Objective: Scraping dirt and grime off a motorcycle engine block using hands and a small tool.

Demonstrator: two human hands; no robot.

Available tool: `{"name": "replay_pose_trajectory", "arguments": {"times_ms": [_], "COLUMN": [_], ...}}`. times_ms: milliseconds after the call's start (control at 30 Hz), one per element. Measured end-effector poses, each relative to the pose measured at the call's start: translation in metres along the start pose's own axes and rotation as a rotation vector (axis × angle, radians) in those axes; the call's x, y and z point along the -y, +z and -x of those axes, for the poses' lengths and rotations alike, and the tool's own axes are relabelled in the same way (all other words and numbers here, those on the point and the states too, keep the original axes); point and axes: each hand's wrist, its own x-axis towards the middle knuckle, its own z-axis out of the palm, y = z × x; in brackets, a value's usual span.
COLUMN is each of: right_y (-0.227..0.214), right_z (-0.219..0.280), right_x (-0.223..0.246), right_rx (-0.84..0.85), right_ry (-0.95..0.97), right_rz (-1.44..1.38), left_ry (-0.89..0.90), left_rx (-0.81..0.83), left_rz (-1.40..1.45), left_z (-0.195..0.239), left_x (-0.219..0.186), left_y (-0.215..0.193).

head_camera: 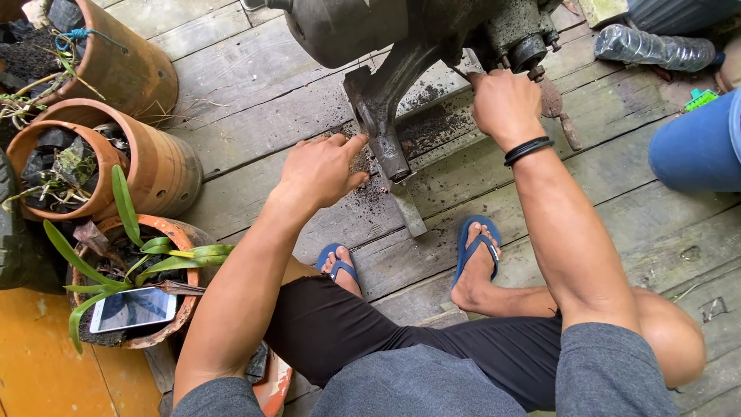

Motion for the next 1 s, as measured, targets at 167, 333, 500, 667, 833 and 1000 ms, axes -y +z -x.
{"name": "replay_pose_trajectory", "arguments": {"times_ms": [167, 333, 500, 667, 833, 1000], "right_y": [0.053, 0.056, 0.093, 0.069, 0.086, 0.068], "right_z": [0.014, 0.032, 0.024, 0.023, 0.026, 0.038], "right_x": [0.012, 0.011, 0.005, 0.013, 0.001, 0.002], "right_rx": [-0.158, -0.296, -0.344, -0.366, -0.329, -0.29], "right_ry": [0.159, -0.03, 0.061, 0.017, -0.043, -0.061], "right_rz": [-0.225, -0.197, -0.221, -0.286, -0.288, -0.293], "left_ry": [0.003, 0.056, 0.037, 0.042, 0.04, 0.042], "left_rx": [0.007, -0.088, -0.039, -0.059, -0.062, -0.07], "left_rz": [-0.016, -0.028, -0.018, -0.032, -0.027, -0.037], "left_z": [0.0, -0.004, 0.0, -0.004, -0.008, -0.011], "left_x": [-0.001, 0.001, -0.009, 0.004, 0.005, 0.001], "left_y": [0.003, 0.014, 0.001, 0.017, 0.018, 0.023]}}
